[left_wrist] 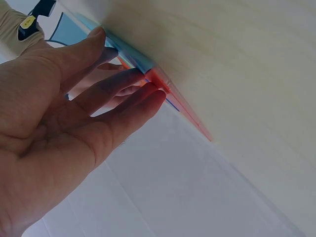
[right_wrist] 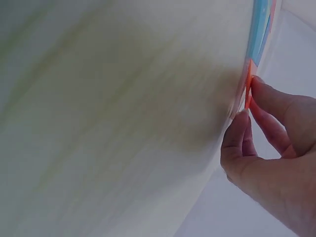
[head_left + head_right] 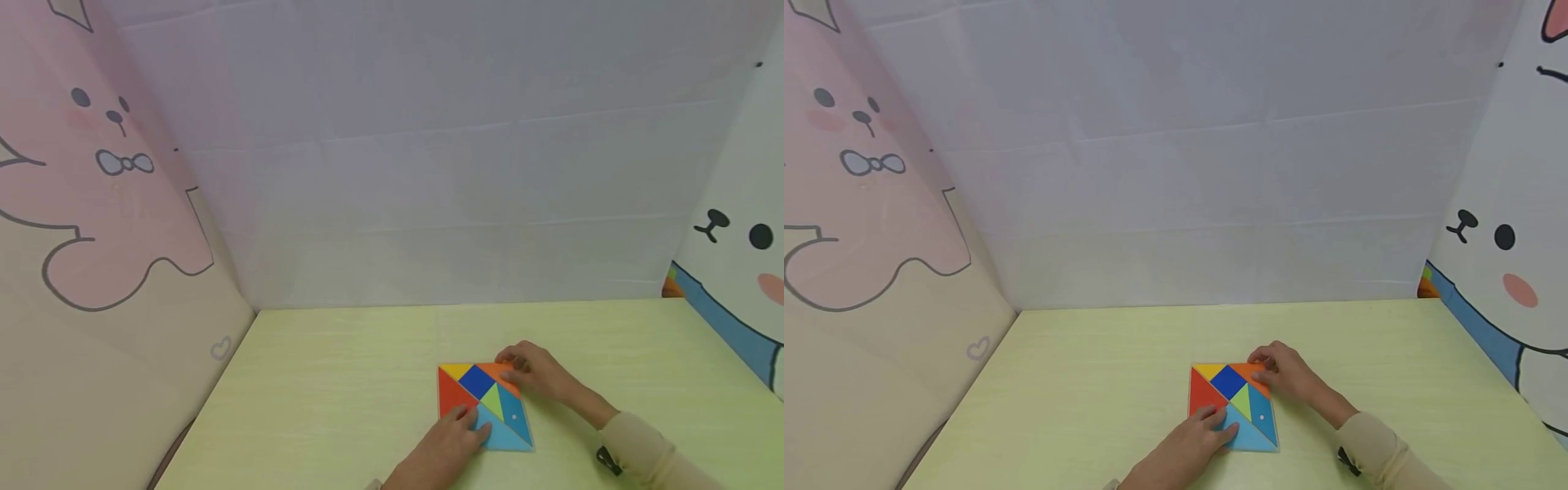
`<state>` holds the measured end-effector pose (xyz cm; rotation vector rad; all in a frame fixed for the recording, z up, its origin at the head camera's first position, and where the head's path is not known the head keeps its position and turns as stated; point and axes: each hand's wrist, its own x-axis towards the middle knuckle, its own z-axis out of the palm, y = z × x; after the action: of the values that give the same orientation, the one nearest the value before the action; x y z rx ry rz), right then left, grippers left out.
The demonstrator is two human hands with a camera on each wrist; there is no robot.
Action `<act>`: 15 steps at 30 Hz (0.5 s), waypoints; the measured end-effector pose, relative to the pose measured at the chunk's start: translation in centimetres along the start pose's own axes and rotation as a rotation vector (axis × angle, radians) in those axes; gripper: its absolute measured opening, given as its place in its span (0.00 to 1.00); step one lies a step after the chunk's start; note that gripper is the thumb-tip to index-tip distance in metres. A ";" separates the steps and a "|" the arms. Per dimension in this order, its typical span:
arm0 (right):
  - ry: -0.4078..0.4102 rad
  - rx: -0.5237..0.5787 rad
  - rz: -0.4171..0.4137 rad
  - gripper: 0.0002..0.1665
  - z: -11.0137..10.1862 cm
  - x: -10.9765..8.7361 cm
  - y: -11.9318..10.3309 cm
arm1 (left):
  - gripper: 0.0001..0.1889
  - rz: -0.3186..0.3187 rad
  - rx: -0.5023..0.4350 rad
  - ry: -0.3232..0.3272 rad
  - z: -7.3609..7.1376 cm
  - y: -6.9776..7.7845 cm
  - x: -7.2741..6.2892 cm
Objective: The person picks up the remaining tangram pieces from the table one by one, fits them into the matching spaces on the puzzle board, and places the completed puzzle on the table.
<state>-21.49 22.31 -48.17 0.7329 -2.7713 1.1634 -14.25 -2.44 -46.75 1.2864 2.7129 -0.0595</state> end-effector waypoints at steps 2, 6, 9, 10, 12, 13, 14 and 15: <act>0.002 -0.004 0.011 0.12 0.1 0.0 0.0 | 0.36 0.000 0.000 0.002 0.0 0.0 0.0; 0.014 -0.015 0.034 0.11 0.2 0.1 -0.1 | 0.35 0.004 -0.002 0.010 0.0 0.0 0.0; 0.024 -0.024 0.031 0.09 0.3 0.1 0.0 | 0.35 0.004 -0.009 0.009 0.0 -0.1 0.1; 0.025 -0.025 0.024 0.09 0.3 0.0 0.1 | 0.35 0.005 -0.011 0.010 0.0 -0.1 0.0; 0.020 -0.026 0.023 0.08 0.3 0.0 0.1 | 0.35 0.001 -0.020 0.005 0.0 -0.1 0.0; 0.017 -0.023 0.023 0.08 0.3 0.0 0.1 | 0.35 0.003 -0.019 0.006 0.0 -0.1 0.0; 0.014 -0.018 0.023 0.08 0.3 -0.1 0.1 | 0.35 0.003 -0.017 0.005 0.0 -0.1 0.0; 0.012 -0.013 0.024 0.08 0.2 -0.1 0.1 | 0.36 0.004 -0.016 0.005 0.0 -0.1 0.0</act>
<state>-21.41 22.23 -48.43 0.6914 -2.7824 1.1489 -14.34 -2.51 -46.75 1.2886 2.7096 -0.0334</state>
